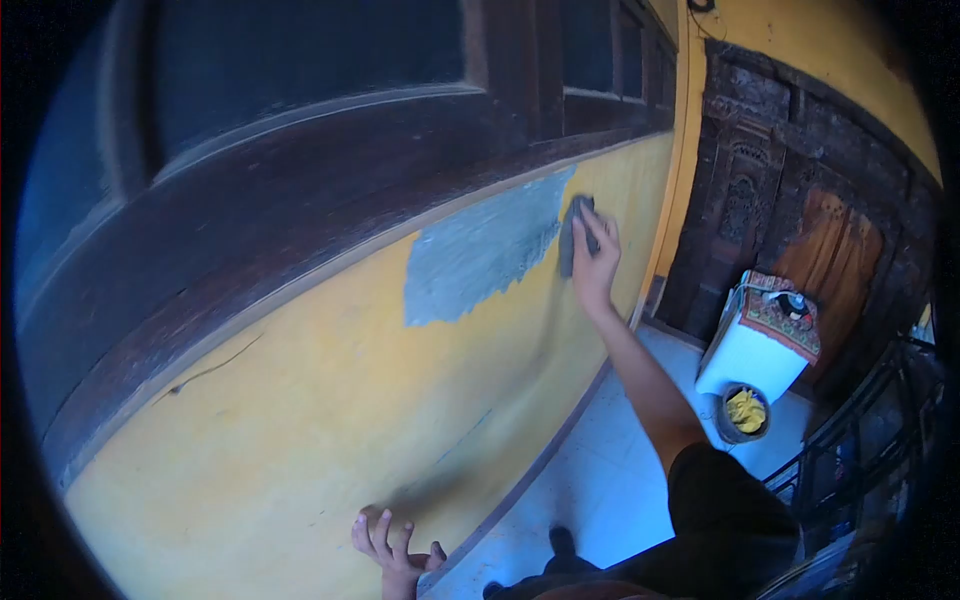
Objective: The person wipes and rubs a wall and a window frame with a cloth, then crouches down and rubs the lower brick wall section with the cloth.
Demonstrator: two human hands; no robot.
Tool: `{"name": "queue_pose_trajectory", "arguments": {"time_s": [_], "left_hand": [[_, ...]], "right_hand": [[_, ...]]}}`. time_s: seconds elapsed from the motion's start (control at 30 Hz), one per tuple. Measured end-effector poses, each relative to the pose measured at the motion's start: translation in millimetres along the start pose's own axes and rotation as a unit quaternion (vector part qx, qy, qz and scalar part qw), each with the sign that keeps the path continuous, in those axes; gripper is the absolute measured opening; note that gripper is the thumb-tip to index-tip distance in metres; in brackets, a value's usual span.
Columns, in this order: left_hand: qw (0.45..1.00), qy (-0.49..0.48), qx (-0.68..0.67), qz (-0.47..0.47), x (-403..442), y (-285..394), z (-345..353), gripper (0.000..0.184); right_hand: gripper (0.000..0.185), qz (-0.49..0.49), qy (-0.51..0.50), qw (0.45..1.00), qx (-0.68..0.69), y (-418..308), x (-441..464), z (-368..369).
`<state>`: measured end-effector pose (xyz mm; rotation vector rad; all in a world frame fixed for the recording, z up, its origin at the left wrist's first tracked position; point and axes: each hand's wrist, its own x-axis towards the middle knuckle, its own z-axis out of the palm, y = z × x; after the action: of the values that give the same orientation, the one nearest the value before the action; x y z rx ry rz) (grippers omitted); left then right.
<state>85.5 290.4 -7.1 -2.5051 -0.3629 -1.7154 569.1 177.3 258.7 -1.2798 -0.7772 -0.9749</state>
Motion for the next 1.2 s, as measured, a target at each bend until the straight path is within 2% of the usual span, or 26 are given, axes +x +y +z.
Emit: {"name": "queue_pose_trajectory", "arguments": {"time_s": [0.1,0.23,0.33,0.4,0.57,0.83,0.93,1.07,1.2], "left_hand": [[0.997,0.016,0.064,0.033,18,-2,13,0.055],[0.995,0.021,0.085,0.048,50,20,44,0.056],[0.991,0.058,0.120,0.006,78,42,76,0.057],[0.989,0.066,0.134,0.007,103,50,93,0.057],[0.977,0.096,0.190,0.017,165,59,106,0.057],[0.948,0.118,0.294,0.023,176,59,117,0.056],[0.940,0.114,0.321,0.027,179,63,120,0.057],[0.937,0.122,0.326,0.034,182,64,122,0.055],[0.931,0.128,0.340,0.034,184,68,122,0.051]], "right_hand": [[0.028,-0.016,-0.003,1.000,0.024,-1,60,3],[0.028,-0.025,0.008,0.997,0.075,7,91,5],[0.027,-0.053,-0.016,0.996,0.070,6,63,2],[0.030,-0.069,-0.037,0.989,0.122,13,32,-1],[0.038,-0.093,-0.094,0.984,0.119,39,-13,-19],[0.039,-0.057,-0.161,0.979,0.115,64,-73,-41],[0.039,-0.041,-0.170,0.976,0.128,72,-67,-45],[0.040,-0.089,-0.149,0.978,0.112,87,-37,-44],[0.041,-0.095,-0.163,0.969,0.160,70,-33,-34]]}}
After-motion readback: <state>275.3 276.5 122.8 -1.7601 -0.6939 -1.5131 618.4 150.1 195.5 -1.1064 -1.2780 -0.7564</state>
